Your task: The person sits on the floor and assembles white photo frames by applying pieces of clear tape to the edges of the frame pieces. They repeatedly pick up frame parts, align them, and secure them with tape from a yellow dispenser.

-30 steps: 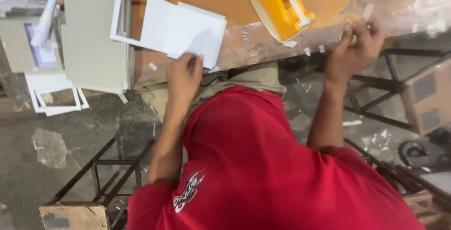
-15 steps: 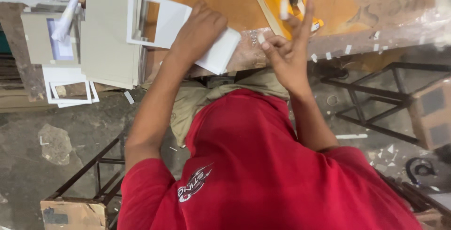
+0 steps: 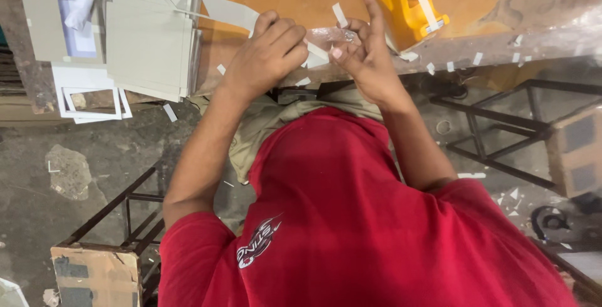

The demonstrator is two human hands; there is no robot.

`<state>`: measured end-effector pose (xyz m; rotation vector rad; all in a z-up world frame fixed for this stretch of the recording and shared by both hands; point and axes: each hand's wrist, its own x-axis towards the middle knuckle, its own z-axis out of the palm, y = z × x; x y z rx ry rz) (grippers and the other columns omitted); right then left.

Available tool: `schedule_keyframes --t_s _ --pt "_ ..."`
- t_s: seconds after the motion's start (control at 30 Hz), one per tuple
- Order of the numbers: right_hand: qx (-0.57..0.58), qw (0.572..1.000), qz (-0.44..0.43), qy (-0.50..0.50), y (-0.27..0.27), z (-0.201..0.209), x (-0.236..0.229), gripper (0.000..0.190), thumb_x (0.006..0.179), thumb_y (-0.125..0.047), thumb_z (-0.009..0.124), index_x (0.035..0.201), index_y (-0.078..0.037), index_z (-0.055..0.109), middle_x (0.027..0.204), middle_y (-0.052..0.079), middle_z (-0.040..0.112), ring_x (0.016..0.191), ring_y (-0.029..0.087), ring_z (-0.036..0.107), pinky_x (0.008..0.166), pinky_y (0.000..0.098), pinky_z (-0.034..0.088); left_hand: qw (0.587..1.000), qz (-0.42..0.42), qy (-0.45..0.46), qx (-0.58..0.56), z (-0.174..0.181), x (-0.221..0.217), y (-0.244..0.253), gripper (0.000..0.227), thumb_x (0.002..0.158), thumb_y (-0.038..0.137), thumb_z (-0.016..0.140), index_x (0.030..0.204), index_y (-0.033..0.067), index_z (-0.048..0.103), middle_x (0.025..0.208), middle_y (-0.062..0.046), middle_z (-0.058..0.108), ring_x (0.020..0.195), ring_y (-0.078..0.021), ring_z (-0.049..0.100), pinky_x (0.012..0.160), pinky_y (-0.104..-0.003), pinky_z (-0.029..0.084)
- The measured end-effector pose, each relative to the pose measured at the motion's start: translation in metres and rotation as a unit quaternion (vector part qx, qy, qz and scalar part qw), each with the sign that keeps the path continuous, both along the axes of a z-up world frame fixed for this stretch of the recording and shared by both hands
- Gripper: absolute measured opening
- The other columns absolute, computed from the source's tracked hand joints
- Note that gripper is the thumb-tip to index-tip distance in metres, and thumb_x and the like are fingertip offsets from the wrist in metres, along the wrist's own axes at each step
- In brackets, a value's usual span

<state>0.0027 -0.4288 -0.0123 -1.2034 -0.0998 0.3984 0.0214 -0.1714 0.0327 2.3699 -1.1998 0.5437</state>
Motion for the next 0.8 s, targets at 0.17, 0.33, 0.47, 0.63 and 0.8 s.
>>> schedule_keyframes --t_s 0.17,0.33,0.47,0.63,0.8 --pt "-0.011 1.0 0.011 -0.016 -0.005 0.002 0.001 0.103 0.105 0.013 0.069 0.168 -0.026 -0.003 0.142 0.016 0.041 0.106 0.011 0.059 0.088 0.0227 0.055 1.0 0.004 -0.008 -0.011 -0.004 -0.001 0.0 0.013 0.094 0.006 0.07 0.095 0.0074 0.058 0.113 -0.008 0.063 0.113 -0.0245 0.061 0.106 -0.043 0.043" --pt "-0.1 0.993 0.021 -0.053 -0.005 0.01 0.004 0.101 0.107 0.011 0.07 0.167 -0.026 -0.003 0.147 0.017 0.045 0.085 0.006 0.056 0.072 0.0177 0.05 1.0 0.0 -0.017 -0.018 -0.003 0.0 -0.001 0.015 0.093 0.006 0.072 0.094 0.0071 0.058 0.112 -0.008 0.064 0.112 -0.0249 0.062 0.104 -0.043 0.044" --pt "-0.091 0.993 0.028 -0.066 -0.001 0.012 0.005 0.104 0.104 0.015 0.07 0.167 -0.026 -0.002 0.146 0.016 0.042 0.086 0.007 0.057 0.077 0.0192 0.052 0.999 0.003 -0.027 -0.031 -0.004 -0.002 -0.001 0.018 0.092 0.005 0.074 0.091 0.007 0.057 0.111 -0.008 0.064 0.11 -0.025 0.062 0.101 -0.043 0.046" --pt "-0.086 0.994 0.006 -0.062 0.003 0.013 0.001 0.103 0.104 0.017 0.069 0.167 -0.025 -0.001 0.145 0.017 0.043 0.088 0.008 0.058 0.079 0.0204 0.053 0.999 0.008 -0.037 -0.036 -0.005 -0.003 -0.001 0.019 0.091 0.005 0.074 0.09 0.007 0.056 0.112 -0.009 0.064 0.111 -0.0254 0.062 0.101 -0.043 0.047" --pt "-0.061 0.997 -0.025 -0.035 0.011 0.012 -0.003 0.105 0.103 0.016 0.069 0.169 -0.023 -0.002 0.146 0.018 0.045 0.096 0.01 0.063 0.082 0.0237 0.057 0.998 0.015 -0.052 -0.036 -0.006 -0.005 -0.001 0.017 0.092 0.005 0.074 0.091 0.007 0.057 0.112 -0.009 0.063 0.111 -0.0258 0.062 0.102 -0.044 0.046"
